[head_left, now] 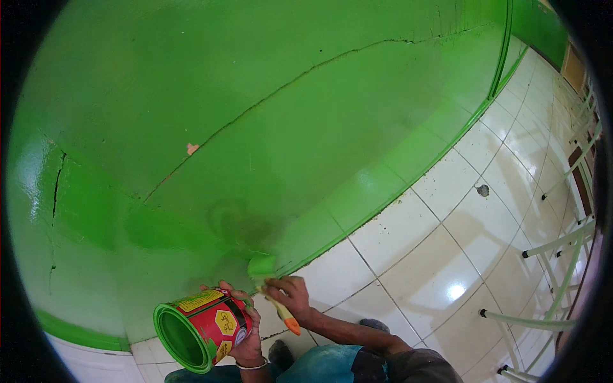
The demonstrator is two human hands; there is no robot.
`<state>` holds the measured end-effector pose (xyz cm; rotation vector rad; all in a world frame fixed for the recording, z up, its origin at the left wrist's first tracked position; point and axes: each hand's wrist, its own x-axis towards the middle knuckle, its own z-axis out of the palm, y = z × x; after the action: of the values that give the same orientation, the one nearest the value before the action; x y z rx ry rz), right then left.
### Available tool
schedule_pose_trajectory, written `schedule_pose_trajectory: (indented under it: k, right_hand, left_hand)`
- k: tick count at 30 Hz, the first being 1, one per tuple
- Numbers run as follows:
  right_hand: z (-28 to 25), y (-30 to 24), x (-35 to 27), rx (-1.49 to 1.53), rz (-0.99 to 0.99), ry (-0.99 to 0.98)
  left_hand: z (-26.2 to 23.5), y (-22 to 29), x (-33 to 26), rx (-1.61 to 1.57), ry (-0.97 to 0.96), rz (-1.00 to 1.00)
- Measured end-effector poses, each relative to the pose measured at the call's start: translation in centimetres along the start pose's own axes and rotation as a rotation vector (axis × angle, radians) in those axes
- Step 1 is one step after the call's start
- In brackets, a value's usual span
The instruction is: Painting a green wall using a paintbrush and a container of green paint.
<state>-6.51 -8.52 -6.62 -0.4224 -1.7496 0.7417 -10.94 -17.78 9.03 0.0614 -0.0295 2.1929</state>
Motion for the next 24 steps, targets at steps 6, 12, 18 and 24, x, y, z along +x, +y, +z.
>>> schedule_pose_trajectory:
  k: [6, 12, 18, 24]
  right_hand:
    - [-2.7, 1.6, 2.3, 0.287, 0.165, 0.136]
    - [-10.6, 6.8, 10.6, 0.258, 0.243, 0.548]
    - [-15.0, 6.6, 15.2, 0.114, 0.267, 0.873]
    - [-11.3, 7.1, 9.4, 0.012, 0.285, 0.582]
  left_hand:
    - [0.5, -0.1, 0.2, 0.012, -0.003, -0.009]
    - [1.0, -0.4, 0.1, 0.016, 0.034, 0.004]
    - [1.9, -2.6, 0.7, 0.055, 0.13, -0.016]
    - [-1.6, -4.5, 1.6, 0.207, 0.13, -0.079]
